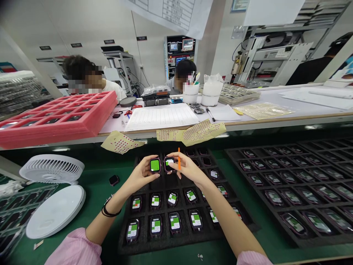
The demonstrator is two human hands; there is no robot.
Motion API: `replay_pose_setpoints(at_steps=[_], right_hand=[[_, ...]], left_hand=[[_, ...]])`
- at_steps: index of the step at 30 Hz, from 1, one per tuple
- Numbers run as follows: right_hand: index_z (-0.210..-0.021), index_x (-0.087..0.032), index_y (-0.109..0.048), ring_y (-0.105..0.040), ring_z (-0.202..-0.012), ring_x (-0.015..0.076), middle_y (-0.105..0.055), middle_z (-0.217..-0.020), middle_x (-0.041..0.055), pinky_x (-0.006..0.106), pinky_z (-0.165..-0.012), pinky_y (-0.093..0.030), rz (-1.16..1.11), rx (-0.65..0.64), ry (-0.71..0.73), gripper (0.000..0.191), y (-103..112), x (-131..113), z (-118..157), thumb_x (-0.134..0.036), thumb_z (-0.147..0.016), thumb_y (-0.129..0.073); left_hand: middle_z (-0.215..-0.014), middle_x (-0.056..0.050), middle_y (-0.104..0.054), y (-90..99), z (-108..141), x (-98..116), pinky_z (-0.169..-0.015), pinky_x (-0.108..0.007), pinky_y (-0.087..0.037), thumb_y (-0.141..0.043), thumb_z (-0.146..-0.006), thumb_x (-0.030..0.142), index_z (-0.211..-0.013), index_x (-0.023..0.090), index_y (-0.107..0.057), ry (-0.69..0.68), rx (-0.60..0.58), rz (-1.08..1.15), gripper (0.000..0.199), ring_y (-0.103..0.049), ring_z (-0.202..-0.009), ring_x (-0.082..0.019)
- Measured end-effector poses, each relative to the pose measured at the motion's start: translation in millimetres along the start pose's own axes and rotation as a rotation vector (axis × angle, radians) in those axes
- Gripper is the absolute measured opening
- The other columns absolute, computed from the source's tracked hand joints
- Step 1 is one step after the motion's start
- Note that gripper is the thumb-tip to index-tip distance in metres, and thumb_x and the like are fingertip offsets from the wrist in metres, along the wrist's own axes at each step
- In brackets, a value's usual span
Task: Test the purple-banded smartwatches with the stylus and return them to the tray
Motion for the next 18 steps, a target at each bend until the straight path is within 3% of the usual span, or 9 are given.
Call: replay_pose_setpoints(at_steps=[3, 8, 18], right_hand=[[-0.11, -0.023, -0.057, -0.064, -0.064, 0.0124, -0.059, -0.103, 0.0052, 0.021, -0.041, -0.046, 0.005, -0.011, -0.008, 0.036, -1.5, 0.2, 0.6, -0.036, -0.079, -0.068], [-0.107, -0.022, -0.057, -0.059, -0.056, 0.0085, -0.059, -0.1, 0.0039, 0.021, -0.041, -0.046, 0.02, 0.026, -0.013, 0.034, 1.3, -0.5, 0.8, -0.038, -0.079, -0.067], [-0.109, -0.022, -0.057, -0.055, -0.053, 0.0065, -0.06, -0.108, 0.006, 0.022, -0.042, -0.048, 0.044, 0.009, 0.012, 0.035, 2.6, 2.4, 0.1, -0.04, -0.08, -0.065]], left_hand=[[-0.123, -0.011, -0.056, -2.4, 2.2, 4.5, -0.076, -0.028, -0.049, -0.067, -0.08, 0.029, -0.129, 0.022, -0.041, -0.001, -0.024, 0.012, 0.056, -0.061, -0.099, -0.02], [-0.124, -0.011, -0.054, -5.9, 3.5, 6.5, -0.065, -0.024, -0.048, -0.057, -0.088, 0.032, -0.135, 0.023, -0.037, 0.005, -0.07, 0.069, 0.052, -0.061, -0.093, -0.018], [-0.127, -0.011, -0.051, -7.9, 4.5, 4.1, -0.069, -0.025, -0.047, -0.057, -0.088, 0.03, -0.135, 0.024, -0.035, 0.011, -0.089, 0.043, 0.052, -0.061, -0.097, -0.019]])
Point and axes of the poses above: each hand's wrist, its own z-axis away from the middle knuckle, its own y-axis out of the back of the hand, x = y × z, the point moved 8 cm from there along -z, towards the middle knuckle
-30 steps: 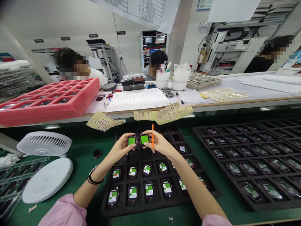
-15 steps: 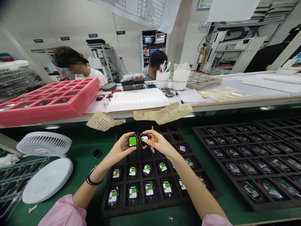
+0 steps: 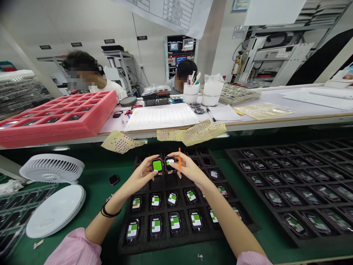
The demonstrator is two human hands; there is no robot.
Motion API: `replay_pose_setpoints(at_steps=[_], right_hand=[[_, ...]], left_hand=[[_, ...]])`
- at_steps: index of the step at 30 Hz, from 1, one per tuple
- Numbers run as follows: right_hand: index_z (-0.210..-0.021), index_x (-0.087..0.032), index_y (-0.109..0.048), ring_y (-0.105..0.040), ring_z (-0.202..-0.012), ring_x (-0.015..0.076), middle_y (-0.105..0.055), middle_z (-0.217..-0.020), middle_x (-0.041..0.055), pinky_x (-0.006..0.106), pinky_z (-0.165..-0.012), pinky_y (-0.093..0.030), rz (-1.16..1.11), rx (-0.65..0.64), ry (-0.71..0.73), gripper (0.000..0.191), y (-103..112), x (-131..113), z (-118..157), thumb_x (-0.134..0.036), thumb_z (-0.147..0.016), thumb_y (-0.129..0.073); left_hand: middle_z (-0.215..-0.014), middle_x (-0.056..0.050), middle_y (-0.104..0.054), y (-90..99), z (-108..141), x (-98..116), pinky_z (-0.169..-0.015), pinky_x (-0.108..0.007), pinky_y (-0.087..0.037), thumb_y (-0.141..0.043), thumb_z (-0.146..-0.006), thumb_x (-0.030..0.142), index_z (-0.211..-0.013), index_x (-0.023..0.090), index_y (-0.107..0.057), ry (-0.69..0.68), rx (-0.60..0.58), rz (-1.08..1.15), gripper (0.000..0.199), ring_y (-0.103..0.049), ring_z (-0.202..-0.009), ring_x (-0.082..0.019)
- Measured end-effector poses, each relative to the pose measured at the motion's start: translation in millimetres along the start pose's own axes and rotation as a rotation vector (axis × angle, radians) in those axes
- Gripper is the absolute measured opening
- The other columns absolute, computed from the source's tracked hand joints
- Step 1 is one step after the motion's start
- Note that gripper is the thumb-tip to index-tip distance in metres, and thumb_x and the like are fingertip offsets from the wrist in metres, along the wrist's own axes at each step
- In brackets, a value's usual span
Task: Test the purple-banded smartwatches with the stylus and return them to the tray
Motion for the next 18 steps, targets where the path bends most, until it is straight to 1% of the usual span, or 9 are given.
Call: replay_pose_setpoints(at_steps=[3, 7, 12, 15, 18], right_hand=[[-0.109, -0.022, -0.058, -0.056, -0.053, 0.0068, -0.059, -0.107, 0.0056, 0.022, -0.042, -0.047, 0.0, 0.006, -0.007, 0.034, 0.2, 0.8, -0.1, -0.039, -0.081, -0.065], [-0.108, -0.022, -0.059, -0.057, -0.054, 0.007, -0.059, -0.104, 0.0048, 0.021, -0.042, -0.047, -0.006, 0.021, -0.017, 0.032, 1.0, 1.2, -0.4, -0.037, -0.08, -0.065], [-0.109, -0.022, -0.058, -0.052, -0.047, 0.0033, -0.059, -0.106, 0.0043, 0.022, -0.042, -0.047, 0.004, 0.013, -0.013, 0.032, 1.4, 1.0, -0.5, -0.037, -0.081, -0.064], [-0.108, -0.021, -0.058, -0.05, -0.046, 0.0032, -0.059, -0.105, 0.0046, 0.022, -0.042, -0.047, -0.001, 0.016, -0.014, 0.033, 1.4, 1.0, -0.5, -0.038, -0.081, -0.065], [-0.107, -0.021, -0.058, -0.052, -0.047, 0.0039, -0.059, -0.104, 0.0047, 0.021, -0.04, -0.045, -0.012, 0.03, -0.014, 0.034, 1.4, 0.2, -0.4, -0.039, -0.079, -0.066]], left_hand=[[-0.126, -0.011, -0.052, -0.3, 0.2, 0.7, -0.068, -0.025, -0.047, -0.057, -0.088, 0.03, -0.134, 0.023, -0.036, -0.001, 0.001, -0.009, 0.052, -0.062, -0.095, -0.018], [-0.125, -0.011, -0.053, 0.1, -0.8, 0.8, -0.065, -0.024, -0.047, -0.055, -0.089, 0.032, -0.133, 0.023, -0.038, -0.02, 0.003, -0.003, 0.048, -0.061, -0.091, -0.016], [-0.123, -0.01, -0.055, 0.2, -0.8, 2.2, -0.064, -0.024, -0.048, -0.059, -0.087, 0.035, -0.132, 0.024, -0.041, -0.028, 0.005, 0.011, 0.05, -0.062, -0.09, -0.017], [-0.123, -0.01, -0.056, -1.3, 0.7, 3.5, -0.067, -0.026, -0.05, -0.062, -0.085, 0.037, -0.132, 0.025, -0.041, -0.012, -0.008, 0.021, 0.053, -0.064, -0.093, -0.019], [-0.125, -0.01, -0.056, -2.9, 2.2, 5.5, -0.074, -0.029, -0.051, -0.063, -0.084, 0.036, -0.133, 0.026, -0.041, -0.011, -0.023, 0.026, 0.055, -0.064, -0.095, -0.019]])
Point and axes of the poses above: each hand's wrist, its own z-axis away from the middle knuckle, its own y-axis out of the back of the hand, x = y × z, the point moved 8 cm from there along -z, towards the middle knuckle
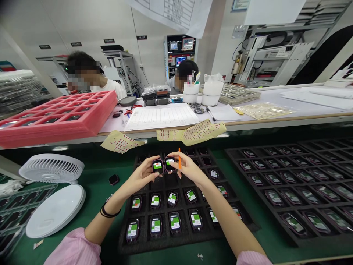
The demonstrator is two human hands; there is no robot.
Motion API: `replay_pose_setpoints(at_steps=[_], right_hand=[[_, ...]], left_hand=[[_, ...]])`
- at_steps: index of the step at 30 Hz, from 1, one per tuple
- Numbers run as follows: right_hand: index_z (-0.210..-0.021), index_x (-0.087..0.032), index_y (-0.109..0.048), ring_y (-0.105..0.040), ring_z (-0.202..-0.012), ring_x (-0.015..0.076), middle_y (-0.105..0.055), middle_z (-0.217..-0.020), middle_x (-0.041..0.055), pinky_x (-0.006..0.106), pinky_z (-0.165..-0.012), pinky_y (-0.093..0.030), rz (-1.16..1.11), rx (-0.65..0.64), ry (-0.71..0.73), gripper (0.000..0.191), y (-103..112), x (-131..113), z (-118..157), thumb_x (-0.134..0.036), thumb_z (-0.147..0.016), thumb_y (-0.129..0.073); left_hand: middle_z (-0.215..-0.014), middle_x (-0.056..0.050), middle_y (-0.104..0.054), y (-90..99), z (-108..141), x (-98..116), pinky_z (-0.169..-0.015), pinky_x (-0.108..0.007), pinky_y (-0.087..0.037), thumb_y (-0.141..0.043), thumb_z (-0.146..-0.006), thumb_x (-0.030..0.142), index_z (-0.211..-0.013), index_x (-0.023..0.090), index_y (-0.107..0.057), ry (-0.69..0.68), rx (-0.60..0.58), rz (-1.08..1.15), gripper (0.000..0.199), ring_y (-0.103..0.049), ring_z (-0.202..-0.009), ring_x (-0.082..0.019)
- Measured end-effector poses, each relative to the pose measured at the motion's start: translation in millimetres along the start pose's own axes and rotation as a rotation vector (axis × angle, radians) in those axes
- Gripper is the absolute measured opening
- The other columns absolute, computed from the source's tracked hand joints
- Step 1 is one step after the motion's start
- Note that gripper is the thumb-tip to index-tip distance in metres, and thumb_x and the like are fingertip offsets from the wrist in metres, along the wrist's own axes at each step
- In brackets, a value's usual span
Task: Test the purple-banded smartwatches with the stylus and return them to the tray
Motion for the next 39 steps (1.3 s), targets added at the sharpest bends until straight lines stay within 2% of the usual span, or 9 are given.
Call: replay_pose_setpoints(at_steps=[5, 10, 15, 20, 23, 27, 30, 34, 39], right_hand=[[-0.106, -0.021, -0.06, -0.05, -0.046, 0.0037, -0.06, -0.102, 0.0042, 0.022, -0.04, -0.046, 0.012, 0.008, -0.005, 0.031, -0.3, -2.5, 0.3, -0.038, -0.08, -0.065], [-0.106, -0.022, -0.059, -0.05, -0.046, 0.0041, -0.061, -0.101, 0.0041, 0.021, -0.04, -0.045, 0.018, 0.006, -0.031, 0.031, -6.4, -3.0, 1.6, -0.041, -0.082, -0.062], [-0.108, -0.022, -0.06, -0.048, -0.048, 0.0043, -0.06, -0.1, 0.0039, 0.02, -0.042, -0.045, 0.048, -0.037, -0.022, 0.034, -21.3, 0.2, 5.1, -0.047, -0.085, -0.057], [-0.118, -0.023, -0.057, -0.048, -0.05, 0.0048, -0.06, -0.102, 0.0046, 0.021, -0.046, -0.046, 0.167, -0.044, -0.036, 0.04, -28.5, 10.1, 10.3, -0.044, -0.084, -0.058], [-0.125, -0.026, -0.054, -0.055, -0.059, 0.009, -0.06, -0.107, 0.0061, 0.022, -0.048, -0.049, 0.183, -0.058, -0.051, 0.046, -32.3, 10.7, 14.0, -0.041, -0.083, -0.062], [-0.124, -0.026, -0.056, -0.063, -0.084, 0.0154, -0.062, -0.108, 0.005, 0.028, -0.071, -0.055, 0.032, -0.085, -0.012, 0.05, -33.8, 1.0, 13.9, -0.036, -0.076, -0.07], [-0.117, -0.025, -0.062, -0.062, -0.098, 0.0184, -0.066, -0.102, 0.0035, 0.036, -0.092, -0.049, -0.073, -0.174, -0.026, 0.046, -37.0, -1.8, 12.6, -0.035, -0.074, -0.074], [-0.112, -0.023, -0.066, -0.063, -0.099, 0.0198, -0.068, -0.102, 0.0044, 0.039, -0.096, -0.045, -0.153, -0.304, -0.058, 0.043, -44.3, -0.8, 14.9, -0.039, -0.073, -0.075], [-0.114, -0.022, -0.065, -0.063, -0.102, 0.0212, -0.069, -0.105, 0.0053, 0.041, -0.098, -0.043, -0.134, -0.297, -0.018, 0.046, -42.8, -4.4, 18.5, -0.038, -0.072, -0.076]], left_hand=[[-0.127, -0.01, -0.056, -1.0, 0.7, 1.8, -0.082, -0.033, -0.051, -0.067, -0.081, 0.029, -0.133, 0.025, -0.041, -0.02, 0.005, -0.045, 0.058, -0.062, -0.101, -0.02], [-0.123, -0.01, -0.058, -0.9, 2.0, 4.4, -0.074, -0.028, -0.051, -0.069, -0.079, 0.025, -0.131, 0.023, -0.043, -0.057, 0.032, -0.169, 0.058, -0.063, -0.091, -0.017], [-0.117, -0.007, -0.057, -1.6, 4.5, 14.5, -0.07, -0.03, -0.052, -0.074, -0.075, 0.03, -0.122, 0.026, -0.054, -0.215, 0.077, -0.549, 0.051, -0.059, -0.089, -0.019], [-0.115, -0.009, -0.055, -5.3, 4.1, 15.1, -0.09, -0.042, -0.05, -0.072, -0.075, 0.019, -0.121, 0.022, -0.054, -0.37, 0.136, -0.848, 0.05, -0.053, -0.108, -0.025], [-0.118, -0.01, -0.057, -8.3, 4.4, 14.7, -0.091, -0.044, -0.049, -0.065, -0.074, 0.01, -0.121, 0.021, -0.054, -0.413, 0.141, -0.93, 0.049, -0.053, -0.11, -0.026], [-0.114, -0.01, -0.061, -7.7, 8.8, 26.8, -0.09, -0.044, -0.048, -0.067, -0.072, 0.013, -0.117, 0.022, -0.057, -0.492, 0.184, -0.878, 0.047, -0.056, -0.106, -0.026], [-0.114, -0.009, -0.061, -7.2, 12.9, 38.5, -0.092, -0.044, -0.047, -0.072, -0.072, 0.021, -0.116, 0.024, -0.059, -0.551, 0.208, -0.8, 0.046, -0.055, -0.107, -0.027], [-0.117, -0.01, -0.062, -10.8, 16.3, 45.7, -0.095, -0.045, -0.045, -0.074, -0.071, 0.024, -0.115, 0.024, -0.06, -0.608, 0.18, -0.724, 0.046, -0.055, -0.111, -0.027], [-0.117, -0.01, -0.064, -14.3, 17.4, 46.1, -0.098, -0.045, -0.045, -0.072, -0.073, 0.021, -0.117, 0.023, -0.059, -0.627, 0.141, -0.675, 0.046, -0.056, -0.114, -0.026]])
Point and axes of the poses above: each hand's wrist, its own z-axis away from the middle knuckle, its own y-axis out of the back of the hand, x = y × z, the point moved 8 cm from there along -z, towards the middle knuckle
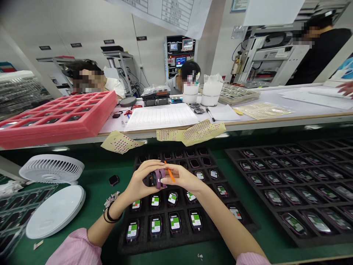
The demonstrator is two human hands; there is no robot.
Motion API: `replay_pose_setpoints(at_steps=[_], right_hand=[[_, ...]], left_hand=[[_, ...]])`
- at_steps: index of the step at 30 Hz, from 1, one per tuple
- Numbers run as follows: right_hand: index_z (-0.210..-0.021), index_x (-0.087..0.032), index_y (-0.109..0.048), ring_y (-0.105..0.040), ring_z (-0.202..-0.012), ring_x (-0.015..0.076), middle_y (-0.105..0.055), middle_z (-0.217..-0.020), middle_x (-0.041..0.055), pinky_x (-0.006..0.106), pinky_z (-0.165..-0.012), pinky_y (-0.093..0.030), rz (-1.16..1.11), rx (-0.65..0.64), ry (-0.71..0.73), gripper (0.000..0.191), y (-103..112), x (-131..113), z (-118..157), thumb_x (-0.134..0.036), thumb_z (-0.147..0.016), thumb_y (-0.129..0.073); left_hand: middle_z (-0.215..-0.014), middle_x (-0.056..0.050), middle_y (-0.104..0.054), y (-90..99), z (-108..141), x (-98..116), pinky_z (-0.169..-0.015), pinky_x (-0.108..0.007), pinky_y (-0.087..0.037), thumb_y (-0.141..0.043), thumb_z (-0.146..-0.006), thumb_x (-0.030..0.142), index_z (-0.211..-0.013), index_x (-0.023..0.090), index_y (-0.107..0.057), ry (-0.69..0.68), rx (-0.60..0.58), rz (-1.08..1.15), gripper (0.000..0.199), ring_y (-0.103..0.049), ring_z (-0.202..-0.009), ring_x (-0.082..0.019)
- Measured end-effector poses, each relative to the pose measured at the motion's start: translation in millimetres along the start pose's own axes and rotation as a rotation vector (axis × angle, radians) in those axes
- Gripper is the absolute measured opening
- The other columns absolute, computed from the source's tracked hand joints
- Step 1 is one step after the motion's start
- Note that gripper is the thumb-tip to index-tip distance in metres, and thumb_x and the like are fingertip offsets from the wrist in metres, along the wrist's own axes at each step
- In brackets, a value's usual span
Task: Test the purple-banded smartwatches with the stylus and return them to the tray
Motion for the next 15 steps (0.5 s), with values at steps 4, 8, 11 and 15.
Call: replay_pose_setpoints(at_steps=[4, 8, 11, 15], right_hand=[[-0.114, -0.021, -0.065, -0.062, -0.104, 0.0221, -0.069, -0.106, 0.0061, 0.041, -0.098, -0.044, 0.005, 0.007, 0.004, 0.046, -1.2, -1.2, 1.5, -0.038, -0.073, -0.075], [-0.113, -0.022, -0.065, -0.064, -0.098, 0.0213, -0.069, -0.101, 0.005, 0.04, -0.093, -0.048, -0.024, 0.068, -0.015, 0.051, -2.5, 3.0, -0.6, -0.036, -0.067, -0.079], [-0.107, -0.022, -0.066, -0.064, -0.094, 0.0204, -0.069, -0.097, 0.0034, 0.038, -0.09, -0.049, -0.042, 0.107, 0.007, 0.049, -4.4, 3.7, -2.1, -0.035, -0.063, -0.082], [-0.107, -0.021, -0.065, -0.065, -0.094, 0.0201, -0.069, -0.097, 0.0029, 0.038, -0.089, -0.05, -0.041, 0.1, 0.041, 0.051, -6.8, 1.7, -2.3, -0.037, -0.062, -0.082]], left_hand=[[-0.117, -0.009, -0.065, 0.0, -0.5, 1.2, -0.097, -0.044, -0.046, -0.071, -0.073, 0.019, -0.117, 0.022, -0.059, 0.012, -0.008, 0.016, 0.046, -0.057, -0.113, -0.025], [-0.119, -0.011, -0.065, 0.4, -1.2, 1.6, -0.096, -0.045, -0.046, -0.071, -0.073, 0.021, -0.117, 0.023, -0.06, 0.019, 0.0, 0.018, 0.045, -0.058, -0.112, -0.026], [-0.119, -0.011, -0.065, -1.1, -0.8, 2.4, -0.095, -0.044, -0.046, -0.071, -0.073, 0.021, -0.116, 0.023, -0.06, -0.001, 0.0, 0.005, 0.045, -0.059, -0.111, -0.026], [-0.119, -0.01, -0.065, -3.7, 0.6, 2.8, -0.095, -0.044, -0.045, -0.071, -0.074, 0.022, -0.117, 0.024, -0.06, -0.018, -0.015, -0.003, 0.045, -0.059, -0.111, -0.026]])
Point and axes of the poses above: each hand's wrist, its own z-axis away from the middle knuckle, its own y-axis out of the back of the hand, x = y × z, the point moved 8 cm from there along -z, towards the middle knuckle
